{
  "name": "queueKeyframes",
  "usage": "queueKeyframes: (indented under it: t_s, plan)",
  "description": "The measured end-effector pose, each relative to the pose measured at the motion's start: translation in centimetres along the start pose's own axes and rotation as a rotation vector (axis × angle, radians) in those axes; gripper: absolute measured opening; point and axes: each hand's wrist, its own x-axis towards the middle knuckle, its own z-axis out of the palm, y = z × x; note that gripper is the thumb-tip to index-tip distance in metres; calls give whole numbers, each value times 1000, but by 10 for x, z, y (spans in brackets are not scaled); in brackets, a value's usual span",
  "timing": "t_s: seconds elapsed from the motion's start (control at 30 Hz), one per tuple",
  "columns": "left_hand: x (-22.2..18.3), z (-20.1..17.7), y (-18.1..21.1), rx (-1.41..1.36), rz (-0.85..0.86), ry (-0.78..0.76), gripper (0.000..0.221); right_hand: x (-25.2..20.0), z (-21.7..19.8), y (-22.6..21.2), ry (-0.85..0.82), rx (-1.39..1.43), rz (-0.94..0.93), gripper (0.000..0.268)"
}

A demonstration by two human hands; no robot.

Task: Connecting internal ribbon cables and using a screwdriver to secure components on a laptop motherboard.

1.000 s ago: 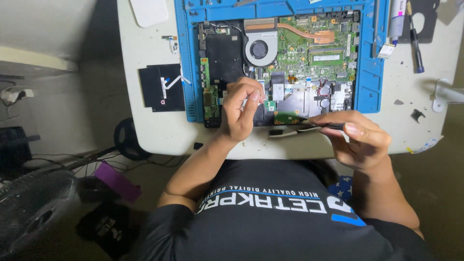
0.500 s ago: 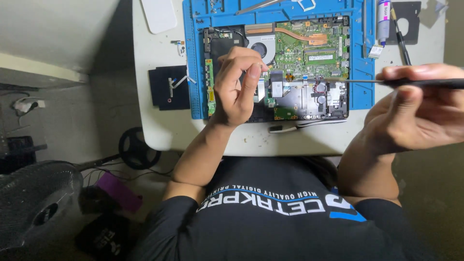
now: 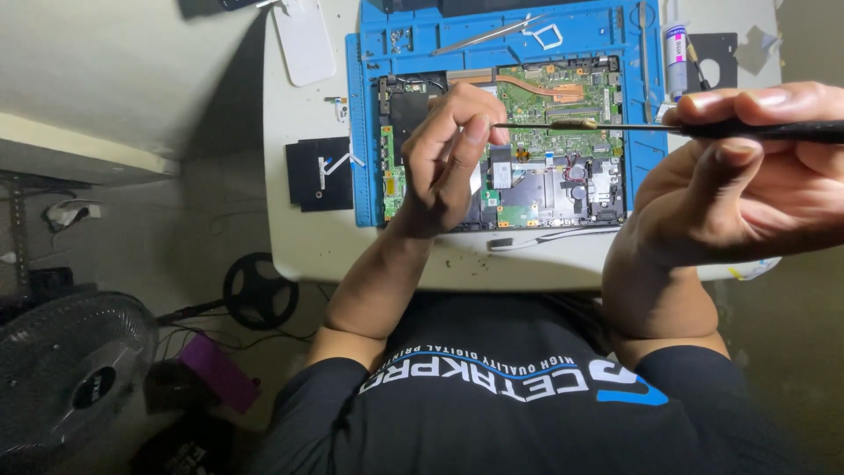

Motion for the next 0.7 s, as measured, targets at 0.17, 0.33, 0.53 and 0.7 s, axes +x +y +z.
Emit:
queueKeyframes:
  t_s: [0.17,0.33,0.53,0.7]
  plan:
    - [1,0,6,-1,-3,1,28,0,0,-2,-30,10,9,36]
    - [1,-2,8,-18,-31,-39,29,1,0,-3,-16,-3,24,39]
    - [0,-6,8,-91,-121,-120,29,-4,-17,16,-95,53,-22,32]
    - [-12,-13,8,-183,-332,-229,35,-25,-49,26,-106,-3,91,32]
